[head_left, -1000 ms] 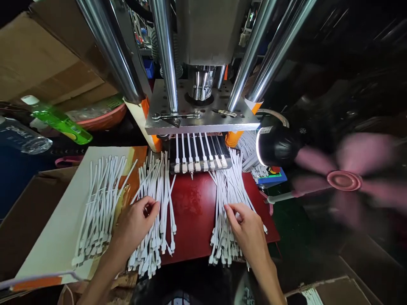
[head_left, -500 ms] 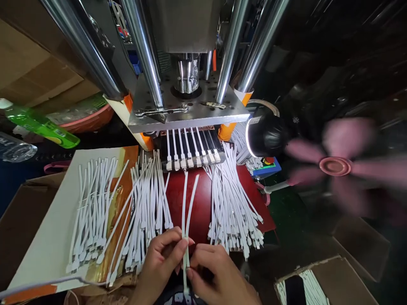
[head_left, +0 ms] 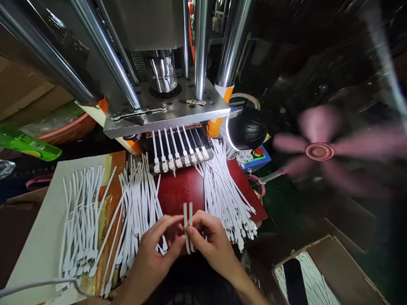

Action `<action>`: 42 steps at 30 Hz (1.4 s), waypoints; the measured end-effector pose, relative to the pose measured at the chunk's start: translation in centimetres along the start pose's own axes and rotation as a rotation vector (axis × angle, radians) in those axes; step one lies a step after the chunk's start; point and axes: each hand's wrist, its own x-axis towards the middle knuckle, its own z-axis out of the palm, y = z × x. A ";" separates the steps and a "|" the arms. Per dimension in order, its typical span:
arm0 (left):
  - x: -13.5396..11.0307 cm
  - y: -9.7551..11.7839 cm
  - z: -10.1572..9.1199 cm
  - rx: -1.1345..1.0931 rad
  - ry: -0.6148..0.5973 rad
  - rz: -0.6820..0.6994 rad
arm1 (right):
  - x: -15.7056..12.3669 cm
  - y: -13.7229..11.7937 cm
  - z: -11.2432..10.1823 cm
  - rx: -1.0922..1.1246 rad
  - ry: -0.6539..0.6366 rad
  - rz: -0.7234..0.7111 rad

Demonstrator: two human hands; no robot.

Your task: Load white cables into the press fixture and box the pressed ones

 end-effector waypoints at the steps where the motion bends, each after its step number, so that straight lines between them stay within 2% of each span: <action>1: 1.0 0.7 -0.5 -0.029 0.009 0.003 | -0.2 0.0 0.0 -0.035 0.001 -0.021; 4: 3.3 2.4 -1.6 -0.119 -0.061 0.041 | -0.6 0.1 -0.1 -0.104 0.013 -0.082; 8: 4.2 3.1 -2.1 -0.211 -0.145 0.027 | -0.6 0.0 -0.1 -0.127 0.028 -0.134; 11: 4.1 3.0 -2.1 -0.246 -0.109 0.025 | -0.7 -0.3 -0.2 -0.109 0.022 -0.155; 16: 4.2 3.4 -1.7 -0.177 -0.006 0.107 | -0.4 -0.3 0.3 -0.102 0.048 -0.155; 20: 6.1 3.7 -2.3 -0.113 0.024 0.161 | -0.5 1.3 1.4 -0.137 0.078 -0.107; 21: 7.1 3.6 -2.7 -0.092 0.050 0.158 | -0.6 1.6 1.6 -0.150 0.041 -0.074; 23: 9.4 3.3 -3.3 -0.042 0.131 0.146 | -0.8 1.6 1.2 -0.173 -0.115 -0.016; 26: 13.4 2.9 -3.6 0.027 0.167 0.166 | 0.1 -0.3 -1.5 -0.212 -0.371 0.005; 28: 16.2 2.8 -3.2 0.086 0.124 0.227 | 2.0 -2.5 -4.6 -0.274 -0.426 0.000; 29: 17.6 2.8 -2.8 0.125 0.115 0.261 | 3.4 -3.6 -6.3 -0.324 -0.407 -0.013; 31: 20.3 2.9 -2.2 0.198 0.160 0.305 | 7.0 -5.4 -9.3 -0.436 -0.287 -0.057; 33: 22.6 2.9 -1.7 0.230 0.246 0.293 | 11.3 -6.4 -11.3 -0.481 -0.164 -0.089; 35: 24.1 2.8 -1.5 0.221 0.332 0.250 | 15.5 -6.6 -12.1 -0.429 -0.136 -0.085; 38: 23.9 2.6 -1.4 0.189 0.394 0.211 | 20.4 -6.5 -11.6 -0.368 -0.150 -0.077; 40: 22.4 2.3 -1.5 0.222 0.297 0.303 | 22.3 -6.4 -11.2 -0.419 -0.158 -0.110; 42: 20.8 1.9 -1.6 0.367 0.104 0.481 | 23.5 -6.3 -11.1 -0.508 -0.179 -0.167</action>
